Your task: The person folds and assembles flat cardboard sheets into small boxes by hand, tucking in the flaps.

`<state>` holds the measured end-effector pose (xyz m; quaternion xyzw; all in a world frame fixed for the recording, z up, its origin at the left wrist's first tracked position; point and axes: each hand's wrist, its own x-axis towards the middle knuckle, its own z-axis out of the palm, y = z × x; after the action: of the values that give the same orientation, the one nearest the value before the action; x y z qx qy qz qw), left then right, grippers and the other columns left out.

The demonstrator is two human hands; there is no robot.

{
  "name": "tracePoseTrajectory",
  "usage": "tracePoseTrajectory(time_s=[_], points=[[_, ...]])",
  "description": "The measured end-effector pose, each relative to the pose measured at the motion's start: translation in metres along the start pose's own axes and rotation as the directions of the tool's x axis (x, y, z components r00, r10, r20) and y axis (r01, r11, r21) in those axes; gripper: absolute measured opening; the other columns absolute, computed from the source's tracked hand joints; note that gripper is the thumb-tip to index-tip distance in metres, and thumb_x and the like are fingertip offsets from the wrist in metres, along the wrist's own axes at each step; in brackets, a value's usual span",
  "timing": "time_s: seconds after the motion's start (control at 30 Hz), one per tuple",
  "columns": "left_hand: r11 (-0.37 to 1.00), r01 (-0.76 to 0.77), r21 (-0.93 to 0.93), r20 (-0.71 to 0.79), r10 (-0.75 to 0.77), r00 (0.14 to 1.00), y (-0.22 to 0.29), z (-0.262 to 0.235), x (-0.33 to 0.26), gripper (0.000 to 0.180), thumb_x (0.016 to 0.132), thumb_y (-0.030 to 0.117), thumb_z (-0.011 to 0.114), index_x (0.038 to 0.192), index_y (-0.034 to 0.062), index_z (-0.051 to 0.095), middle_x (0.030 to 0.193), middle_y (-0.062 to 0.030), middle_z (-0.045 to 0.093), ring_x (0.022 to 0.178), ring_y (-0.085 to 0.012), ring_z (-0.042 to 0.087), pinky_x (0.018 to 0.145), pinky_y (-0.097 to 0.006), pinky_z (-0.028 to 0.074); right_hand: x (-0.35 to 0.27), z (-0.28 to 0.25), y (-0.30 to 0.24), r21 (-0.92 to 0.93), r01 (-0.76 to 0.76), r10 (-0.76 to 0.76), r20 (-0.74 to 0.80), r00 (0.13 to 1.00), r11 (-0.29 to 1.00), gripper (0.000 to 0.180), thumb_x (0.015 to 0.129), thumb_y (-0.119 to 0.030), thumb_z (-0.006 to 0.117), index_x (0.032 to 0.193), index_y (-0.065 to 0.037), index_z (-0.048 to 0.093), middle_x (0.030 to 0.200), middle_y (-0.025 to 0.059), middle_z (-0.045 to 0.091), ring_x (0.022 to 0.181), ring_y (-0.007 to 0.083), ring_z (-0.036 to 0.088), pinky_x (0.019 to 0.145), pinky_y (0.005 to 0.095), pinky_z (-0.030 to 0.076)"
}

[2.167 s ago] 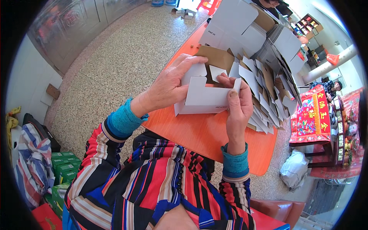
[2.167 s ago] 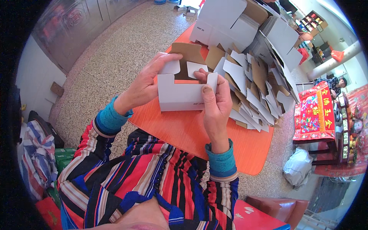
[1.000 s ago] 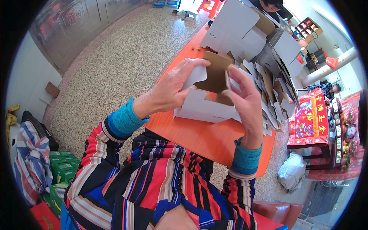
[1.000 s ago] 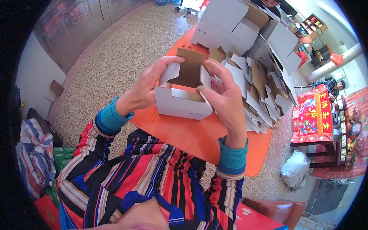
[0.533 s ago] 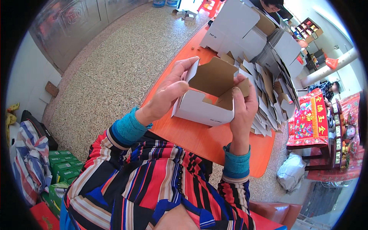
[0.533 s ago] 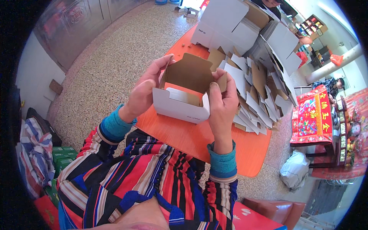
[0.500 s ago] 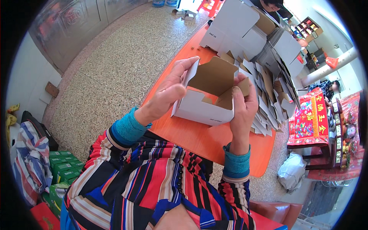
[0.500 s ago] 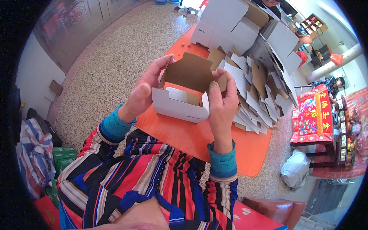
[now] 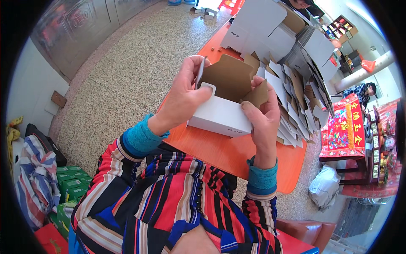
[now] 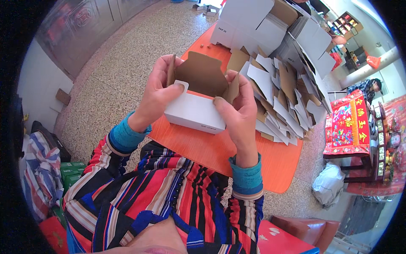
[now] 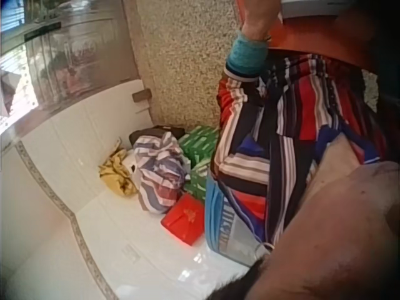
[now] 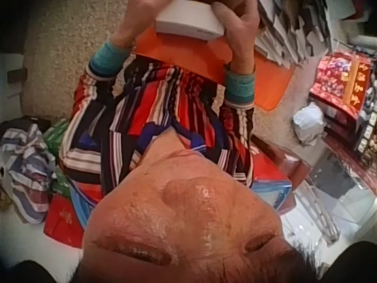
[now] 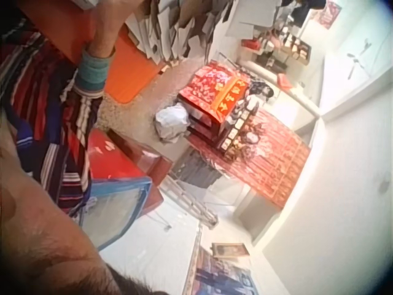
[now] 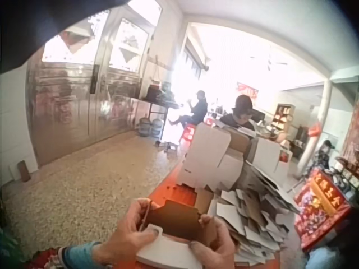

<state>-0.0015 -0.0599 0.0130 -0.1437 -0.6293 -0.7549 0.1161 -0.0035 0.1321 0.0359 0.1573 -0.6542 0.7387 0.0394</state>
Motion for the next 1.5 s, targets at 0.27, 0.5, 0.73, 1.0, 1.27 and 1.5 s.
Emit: tracePoseTrajectory(time_s=[0.27,0.5,0.73,1.0,1.27,1.5], points=[[0.976,-0.118,0.184,0.102,0.1,0.99,0.003,-0.002,0.002,0.05,0.078,-0.003,0.053,0.126,0.0085,0.042,0.12,-0.008,0.053,0.107,-0.019,0.051,0.095,-0.033,0.04,-0.007,0.004,0.001,-0.362,0.291,-0.279,0.085,0.957,0.886,0.046,0.08,0.004,0.064,0.124,-0.002,0.057,0.13,0.0124,0.051,0.116,0.0245,0.051,0.099,0.0335,0.04],[0.894,-0.301,0.332,0.255,0.222,0.941,0.012,-0.01,0.006,0.05,0.079,0.001,0.058,0.127,0.0098,0.045,0.118,-0.0062,0.053,0.105,-0.0192,0.051,0.093,-0.033,0.041,-0.008,-0.003,0.005,-0.435,0.297,-0.262,0.141,0.955,0.85,0.045,0.078,0.002,0.068,0.122,-0.003,0.059,0.133,0.0124,0.051,0.115,0.0252,0.051,0.098,0.0331,0.041],[0.919,-0.287,0.269,0.205,0.236,0.95,0.004,-0.009,0.005,0.037,0.08,0.008,0.064,0.117,0.0082,0.058,0.115,-0.008,0.056,0.094,-0.0205,0.055,0.086,-0.029,0.045,-0.005,0.011,-0.006,-0.173,0.027,-0.024,0.02,1.0,0.985,0.035,0.077,0.003,0.066,0.112,-0.004,0.066,0.129,0.0113,0.053,0.113,0.0222,0.052,0.094,0.0315,0.043],[0.911,-0.279,0.302,0.35,0.167,0.922,0.005,-0.016,0.013,0.04,0.079,0.01,0.065,0.119,0.0075,0.061,0.123,-0.0092,0.054,0.104,-0.0225,0.052,0.092,-0.032,0.042,0.0,0.001,0.002,-0.221,0.146,-0.125,0.106,0.986,0.964,0.029,0.077,0.005,0.064,0.103,-0.006,0.069,0.126,0.0104,0.055,0.111,0.0215,0.053,0.093,0.0305,0.042],[0.85,-0.341,0.403,0.452,0.139,0.881,0.002,-0.018,0.012,0.052,0.074,0.013,0.07,0.124,0.0064,0.057,0.13,-0.0097,0.052,0.118,-0.0242,0.045,0.102,-0.038,0.036,-0.002,-0.005,0.011,-0.268,0.179,-0.139,0.163,0.977,0.947,0.03,0.074,-0.002,0.06,0.103,-0.006,0.065,0.126,0.0103,0.055,0.116,0.0237,0.049,0.096,0.0341,0.04],[0.793,-0.311,0.525,0.383,0.106,0.918,0.01,-0.012,0.006,0.06,0.073,0.022,0.075,0.127,0.005,0.055,0.135,-0.0118,0.048,0.12,-0.0294,0.045,0.104,-0.042,0.035,-0.003,-0.003,0.006,-0.333,0.11,-0.05,0.182,0.982,0.937,0.037,0.074,-0.008,0.057,0.11,-0.004,0.065,0.133,0.0119,0.05,0.12,0.0253,0.046,0.099,0.0351,0.037]])
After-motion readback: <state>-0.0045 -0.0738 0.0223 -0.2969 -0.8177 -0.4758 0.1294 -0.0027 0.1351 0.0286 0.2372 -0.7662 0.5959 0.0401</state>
